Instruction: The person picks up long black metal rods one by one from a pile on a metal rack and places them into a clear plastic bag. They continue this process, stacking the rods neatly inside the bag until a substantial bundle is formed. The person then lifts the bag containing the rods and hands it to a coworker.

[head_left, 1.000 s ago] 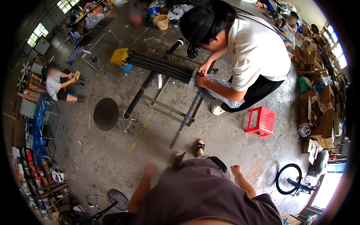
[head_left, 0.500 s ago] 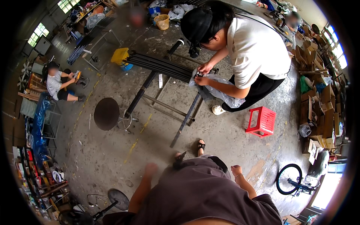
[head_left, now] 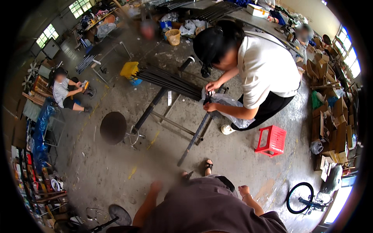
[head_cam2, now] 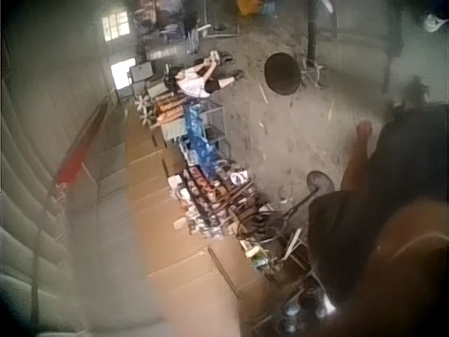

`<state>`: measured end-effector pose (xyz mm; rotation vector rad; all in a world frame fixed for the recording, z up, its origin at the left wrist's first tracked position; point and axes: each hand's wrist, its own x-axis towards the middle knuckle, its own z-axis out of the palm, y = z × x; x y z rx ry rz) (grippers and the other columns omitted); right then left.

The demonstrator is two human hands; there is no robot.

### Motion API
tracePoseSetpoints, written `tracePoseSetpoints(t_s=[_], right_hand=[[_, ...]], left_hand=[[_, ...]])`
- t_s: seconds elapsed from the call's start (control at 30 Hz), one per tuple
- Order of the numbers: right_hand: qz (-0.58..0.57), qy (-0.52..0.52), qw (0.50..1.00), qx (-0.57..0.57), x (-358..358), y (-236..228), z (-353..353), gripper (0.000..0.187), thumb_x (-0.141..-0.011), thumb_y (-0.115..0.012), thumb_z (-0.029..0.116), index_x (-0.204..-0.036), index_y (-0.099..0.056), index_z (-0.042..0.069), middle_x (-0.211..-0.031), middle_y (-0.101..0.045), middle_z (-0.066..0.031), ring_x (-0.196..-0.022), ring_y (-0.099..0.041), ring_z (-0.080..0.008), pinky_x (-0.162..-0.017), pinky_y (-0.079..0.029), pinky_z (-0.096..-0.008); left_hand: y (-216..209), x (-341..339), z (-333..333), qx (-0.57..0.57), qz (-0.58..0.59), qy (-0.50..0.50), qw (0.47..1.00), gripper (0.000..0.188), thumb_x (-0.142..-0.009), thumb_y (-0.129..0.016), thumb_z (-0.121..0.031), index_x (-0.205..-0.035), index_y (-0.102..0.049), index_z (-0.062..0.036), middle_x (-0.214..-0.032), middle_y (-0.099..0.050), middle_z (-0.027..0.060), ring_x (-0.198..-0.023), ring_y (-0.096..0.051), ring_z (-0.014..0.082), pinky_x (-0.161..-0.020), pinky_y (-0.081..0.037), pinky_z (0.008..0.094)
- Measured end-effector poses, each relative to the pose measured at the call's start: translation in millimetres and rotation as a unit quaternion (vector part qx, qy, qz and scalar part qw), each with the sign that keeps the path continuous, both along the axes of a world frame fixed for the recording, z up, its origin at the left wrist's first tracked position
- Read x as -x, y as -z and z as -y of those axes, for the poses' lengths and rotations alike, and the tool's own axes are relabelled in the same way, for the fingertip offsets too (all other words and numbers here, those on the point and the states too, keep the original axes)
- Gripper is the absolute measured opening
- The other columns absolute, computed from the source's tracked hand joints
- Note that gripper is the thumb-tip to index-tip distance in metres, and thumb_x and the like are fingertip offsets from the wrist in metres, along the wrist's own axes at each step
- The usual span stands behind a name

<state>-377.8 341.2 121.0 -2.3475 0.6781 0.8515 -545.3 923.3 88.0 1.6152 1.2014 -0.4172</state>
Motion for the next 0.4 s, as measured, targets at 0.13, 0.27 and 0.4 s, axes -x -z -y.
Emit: tracePoseSetpoints(t_s=[0.13, 0.27, 0.4], right_hand=[[0.001, 0.032, 0.999, 0.006, -2, -6, 0, 0.031, -0.073, -0.066, 0.026, -0.087, -0.068, -0.001, -0.088, -0.068, -0.0198, -0.087, -0.065, -0.031, -0.08, -0.05, -0.0377], [0.008, 0.029, 1.0, 0.006, -5, -12, -3, 0.029, -0.074, -0.068, 0.025, -0.086, -0.068, -0.001, -0.087, -0.068, -0.0188, -0.085, -0.066, -0.0298, -0.079, -0.05, -0.0378], [0.001, 0.036, 0.999, 0.011, -8, -9, -1, 0.029, -0.074, -0.067, 0.025, -0.087, -0.068, -0.001, -0.087, -0.068, -0.0187, -0.085, -0.066, -0.0295, -0.079, -0.05, -0.0377]], left_hand=[[-72, -29, 27, 0.055, 0.01, -0.057, 0.997, 0.022, -0.084, -0.058, -0.013, -0.103, -0.06, -0.0019, -0.091, -0.061, 0.0105, -0.079, -0.06, 0.02, -0.066, -0.051, 0.0333], [-87, -35, 32, 0.055, 0.023, -0.077, 0.995, 0.022, -0.084, -0.059, -0.013, -0.103, -0.059, -0.0006, -0.089, -0.061, 0.0104, -0.076, -0.06, 0.0205, -0.064, -0.051, 0.0332], [-74, -31, 29, 0.065, 0.009, -0.077, 0.995, 0.024, -0.083, -0.062, -0.016, -0.103, -0.06, -0.0025, -0.09, -0.061, 0.0098, -0.077, -0.06, 0.02, -0.065, -0.052, 0.0333]])
